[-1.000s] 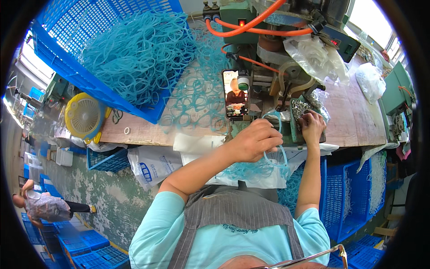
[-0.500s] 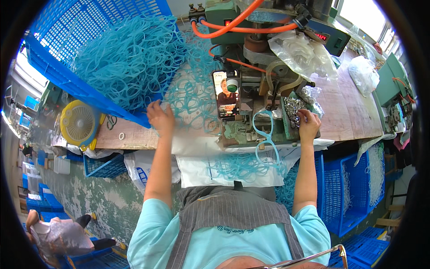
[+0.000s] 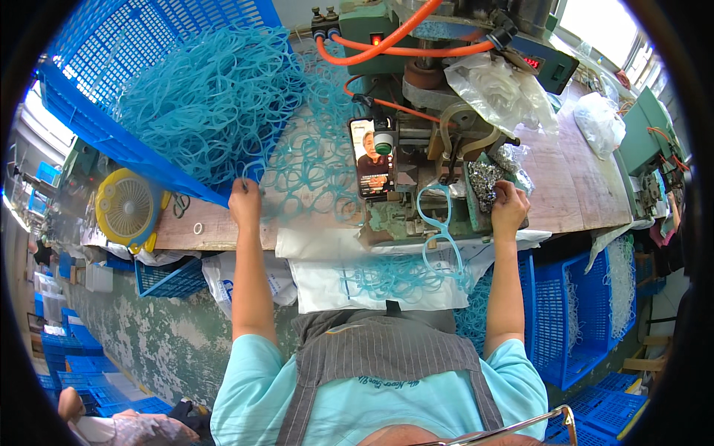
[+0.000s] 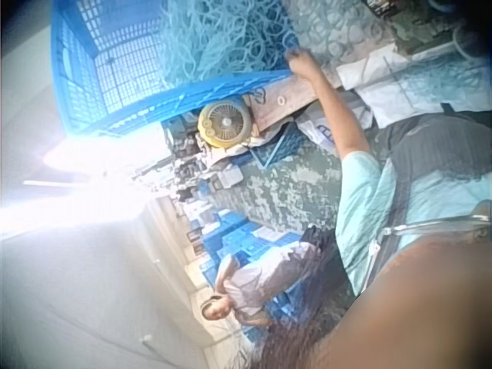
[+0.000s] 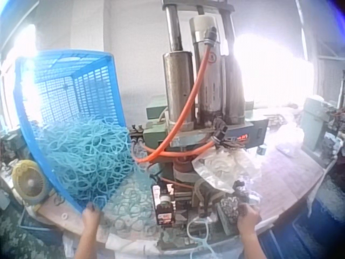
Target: The person repeatedly picks up light blue plastic rings and places them into a machine to attach small metal components. The person handles the rings one at a time, feeding them into the machine and removing the finished pieces.
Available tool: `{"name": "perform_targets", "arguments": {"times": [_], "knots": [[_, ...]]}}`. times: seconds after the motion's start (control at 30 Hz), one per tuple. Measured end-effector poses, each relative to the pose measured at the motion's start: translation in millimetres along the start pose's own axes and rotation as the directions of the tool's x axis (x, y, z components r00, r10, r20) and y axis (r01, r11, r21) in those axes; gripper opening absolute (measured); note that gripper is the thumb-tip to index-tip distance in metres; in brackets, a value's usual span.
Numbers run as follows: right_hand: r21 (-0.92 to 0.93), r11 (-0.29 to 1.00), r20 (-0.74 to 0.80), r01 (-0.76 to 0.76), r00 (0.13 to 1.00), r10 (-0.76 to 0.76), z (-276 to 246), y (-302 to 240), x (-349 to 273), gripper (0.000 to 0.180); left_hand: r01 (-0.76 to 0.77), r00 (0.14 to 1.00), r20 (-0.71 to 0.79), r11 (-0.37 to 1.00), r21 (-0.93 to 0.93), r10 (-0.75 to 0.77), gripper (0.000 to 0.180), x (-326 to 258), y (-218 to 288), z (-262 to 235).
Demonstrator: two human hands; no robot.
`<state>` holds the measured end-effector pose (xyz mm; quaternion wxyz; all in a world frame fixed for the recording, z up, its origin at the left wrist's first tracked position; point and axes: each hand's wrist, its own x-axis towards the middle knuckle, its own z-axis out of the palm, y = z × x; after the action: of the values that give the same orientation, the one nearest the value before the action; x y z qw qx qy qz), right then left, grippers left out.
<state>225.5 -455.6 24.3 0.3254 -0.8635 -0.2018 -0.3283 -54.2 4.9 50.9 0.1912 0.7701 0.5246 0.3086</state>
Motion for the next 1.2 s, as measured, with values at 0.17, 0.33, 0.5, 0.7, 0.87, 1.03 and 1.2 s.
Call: {"name": "perform_targets", "arguments": {"times": [0.17, 0.33, 0.5, 0.7, 0.87, 1.03, 1.2], "knots": [[-0.02, 1.0, 0.018, -0.016, 1.0, 0.017, -6.6, -27.4, 4.9, 0.011, -0.482, 0.873, -0.197, 0.72, -0.499, 0.447, 0.019, -60.4, 81.5, -10.5], [0.363, 0.922, 0.125, -0.133, 0.988, 0.093, -26.7, -87.5, 18.2, 0.016, -0.874, 0.324, -0.234, 0.196, -0.445, 0.917, 0.03, -128.6, 157.6, -24.4], [0.683, 0.696, 0.225, -0.222, 0.97, 0.088, -47.9, -137.4, 12.2, 0.026, -0.767, 0.135, -0.238, -0.051, -0.639, 0.962, 0.039, -169.6, 196.7, -23.0], [0.649, 0.709, 0.286, -0.277, 0.952, 0.11, -48.5, -149.7, 9.7, 0.038, -0.708, 0.118, -0.192, -0.053, -0.704, 0.974, 0.037, -175.2, 199.9, -16.1], [0.719, 0.578, 0.291, -0.387, 0.922, 0.255, -43.5, -162.9, 19.5, 0.041, -0.711, 0.111, -0.202, -0.064, -0.701, 0.973, 0.035, -181.4, 196.0, -17.2], [0.791, 0.477, 0.272, -0.384, 0.918, 0.288, -40.4, -172.4, 19.3, 0.043, -0.683, 0.09, -0.217, -0.099, -0.724, 0.972, 0.033, -187.2, 194.5, -19.7], [0.431, 0.899, 0.038, -0.071, 0.997, 0.06, -25.0, -102.9, 24.3, 0.039, -0.662, 0.056, -0.195, -0.11, -0.741, 0.979, 0.026, -181.5, 202.3, -6.9]]}}
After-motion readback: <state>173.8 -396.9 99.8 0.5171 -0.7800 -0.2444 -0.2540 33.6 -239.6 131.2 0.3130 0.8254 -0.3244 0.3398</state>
